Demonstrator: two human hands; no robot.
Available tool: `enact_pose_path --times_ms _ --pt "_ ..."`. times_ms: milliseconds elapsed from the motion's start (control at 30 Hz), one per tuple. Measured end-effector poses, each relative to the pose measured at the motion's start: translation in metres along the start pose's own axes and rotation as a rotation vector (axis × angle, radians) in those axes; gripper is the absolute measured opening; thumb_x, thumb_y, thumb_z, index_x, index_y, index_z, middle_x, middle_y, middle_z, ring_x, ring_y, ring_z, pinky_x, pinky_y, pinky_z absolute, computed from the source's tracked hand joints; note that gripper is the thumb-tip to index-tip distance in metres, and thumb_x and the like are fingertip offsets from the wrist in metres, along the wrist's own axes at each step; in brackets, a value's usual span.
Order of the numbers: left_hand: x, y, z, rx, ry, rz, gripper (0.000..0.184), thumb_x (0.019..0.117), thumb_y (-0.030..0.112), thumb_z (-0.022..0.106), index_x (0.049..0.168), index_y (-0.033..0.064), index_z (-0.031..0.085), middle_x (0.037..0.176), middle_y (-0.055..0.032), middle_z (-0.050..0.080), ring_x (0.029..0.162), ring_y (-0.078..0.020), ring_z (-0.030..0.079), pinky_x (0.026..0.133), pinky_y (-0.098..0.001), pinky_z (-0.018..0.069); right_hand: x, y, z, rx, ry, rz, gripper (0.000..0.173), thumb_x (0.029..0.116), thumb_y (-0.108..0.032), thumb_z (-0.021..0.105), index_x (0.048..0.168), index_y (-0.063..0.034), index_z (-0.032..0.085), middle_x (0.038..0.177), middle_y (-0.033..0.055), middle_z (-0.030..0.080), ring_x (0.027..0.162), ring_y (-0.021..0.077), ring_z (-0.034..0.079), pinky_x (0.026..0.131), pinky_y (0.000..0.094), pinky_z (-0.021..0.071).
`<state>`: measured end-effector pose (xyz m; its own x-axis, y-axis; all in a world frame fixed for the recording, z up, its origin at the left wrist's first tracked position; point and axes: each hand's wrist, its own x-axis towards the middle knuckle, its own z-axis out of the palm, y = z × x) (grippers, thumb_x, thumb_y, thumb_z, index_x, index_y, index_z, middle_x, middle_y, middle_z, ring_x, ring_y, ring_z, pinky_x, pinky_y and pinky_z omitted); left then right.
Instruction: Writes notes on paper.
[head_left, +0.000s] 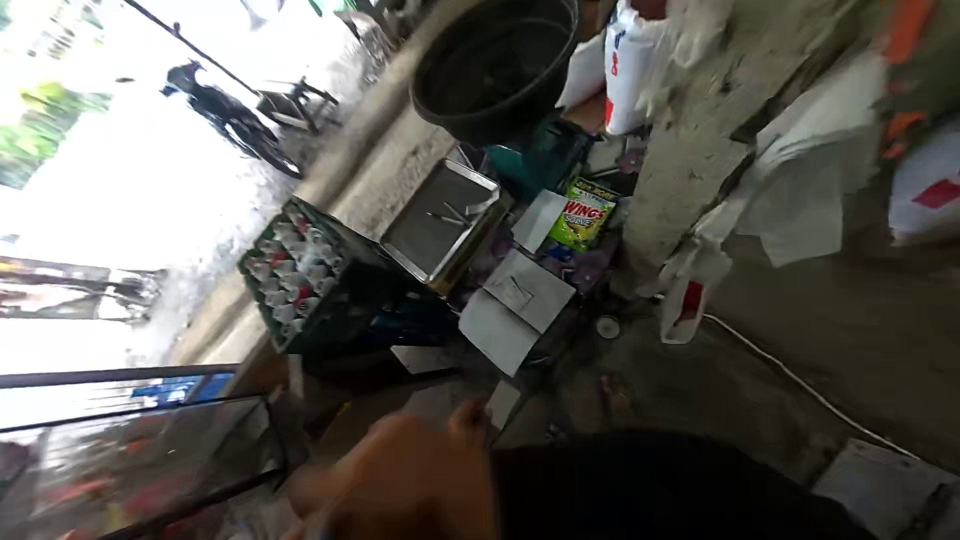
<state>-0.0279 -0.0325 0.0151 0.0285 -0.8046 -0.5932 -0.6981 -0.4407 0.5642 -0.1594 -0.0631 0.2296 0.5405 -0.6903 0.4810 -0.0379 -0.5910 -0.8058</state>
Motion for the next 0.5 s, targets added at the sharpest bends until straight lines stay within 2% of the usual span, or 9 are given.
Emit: enact_pose_path --times_ms 33,67,133,200,233,300,367,433,500 --pt "0.014 0.042 -0.002 0.062 -0.027 0.016 0.035 0.1018 0.016 0.06 0.135 0.0049 0.062 0.114 -0.0086 0.072 0.1 -0.0135 0.069 0.095 -0.0355 0.0561 -0.024 0.06 -0.024 0.036 0.046 0.112 0.024 0.1037 -0.041 0.056 0.107 -0.0252 0.074 0.082 -0.0043 0.072 0.071 0.0136 0.069 0.061 0.0421 0.0583" --pt "0.036 0.064 0.008 0.066 0.072 0.105 0.029 0.0996 0.014 0.06 0.125 0.002 0.065 0.106 -0.0089 0.071 0.096 -0.0133 0.068 0.092 -0.035 0.0559 -0.052 0.115 -0.048 0.13 0.095 0.319 0.032 0.1072 -0.039 0.05 0.11 -0.0202 0.076 0.084 -0.001 0.073 0.074 0.0147 0.07 0.067 0.0442 0.0596" --pt "0.102 0.064 0.035 0.009 0.231 0.347 0.027 0.0999 0.015 0.061 0.123 0.0021 0.069 0.104 -0.0104 0.074 0.091 -0.017 0.072 0.087 -0.04 0.061 -0.112 0.214 -0.081 0.165 0.288 0.699 0.041 0.1079 -0.043 0.048 0.111 -0.0122 0.075 0.086 0.0036 0.072 0.074 0.0151 0.068 0.07 0.0424 0.0598" --pt "0.158 0.074 0.052 -0.034 0.242 0.379 0.028 0.1015 0.017 0.061 0.127 0.0062 0.069 0.107 -0.01 0.074 0.091 -0.0179 0.072 0.086 -0.0417 0.0615 -0.173 0.277 -0.108 0.025 0.38 0.899 0.039 0.1078 -0.042 0.05 0.124 -0.0126 0.071 0.104 0.0064 0.074 0.085 0.0182 0.071 0.077 0.0451 0.0617" --pt "0.18 0.082 0.057 -0.04 0.25 0.403 0.03 0.102 0.018 0.061 0.129 0.0081 0.067 0.107 -0.0101 0.074 0.09 -0.0186 0.072 0.084 -0.0433 0.0614 -0.195 0.296 -0.119 -0.032 0.425 0.93 0.038 0.1077 -0.04 0.051 0.126 -0.0122 0.07 0.107 0.007 0.073 0.086 0.019 0.071 0.078 0.0453 0.061" --pt "0.209 0.091 0.066 -0.005 0.289 0.451 0.032 0.1026 0.019 0.061 0.134 0.0132 0.064 0.105 -0.0091 0.073 0.08 -0.02 0.071 0.073 -0.0454 0.0618 -0.226 0.318 -0.127 -0.118 0.501 0.884 0.035 0.1072 -0.034 0.052 0.125 -0.0105 0.07 0.109 0.0057 0.073 0.089 0.0162 0.07 0.079 0.0415 0.0609" --pt "0.217 0.1 0.069 0.062 0.346 0.476 0.037 0.1021 0.02 0.062 0.138 0.0163 0.061 0.114 -0.0096 0.072 0.078 -0.0235 0.071 0.068 -0.0484 0.061 -0.239 0.331 -0.129 -0.175 0.523 0.781 0.032 0.1065 -0.032 0.054 0.122 -0.0093 0.072 0.114 0.0052 0.071 0.096 0.0141 0.07 0.083 0.0375 0.0614" --pt "0.217 0.105 0.074 0.198 0.446 0.498 0.041 0.1016 0.022 0.062 0.142 0.0161 0.06 0.135 -0.0102 0.064 0.1 -0.0282 0.071 0.079 -0.0532 0.0599 -0.233 0.34 -0.13 -0.185 0.51 0.703 0.034 0.1065 -0.032 0.052 0.118 -0.0073 0.073 0.113 0.0062 0.07 0.098 0.015 0.068 0.084 0.0369 0.0603" --pt "0.216 0.1 0.086 0.301 0.521 0.615 0.035 0.1019 0.023 0.061 0.135 0.0116 0.065 0.138 -0.0133 0.061 0.117 -0.0304 0.064 0.093 -0.0509 0.0567 -0.215 0.347 -0.133 -0.121 0.469 0.672 0.041 0.1092 -0.032 0.044 0.121 -0.0036 0.071 0.117 0.0091 0.07 0.101 0.0177 0.07 0.089 0.0403 0.0612"
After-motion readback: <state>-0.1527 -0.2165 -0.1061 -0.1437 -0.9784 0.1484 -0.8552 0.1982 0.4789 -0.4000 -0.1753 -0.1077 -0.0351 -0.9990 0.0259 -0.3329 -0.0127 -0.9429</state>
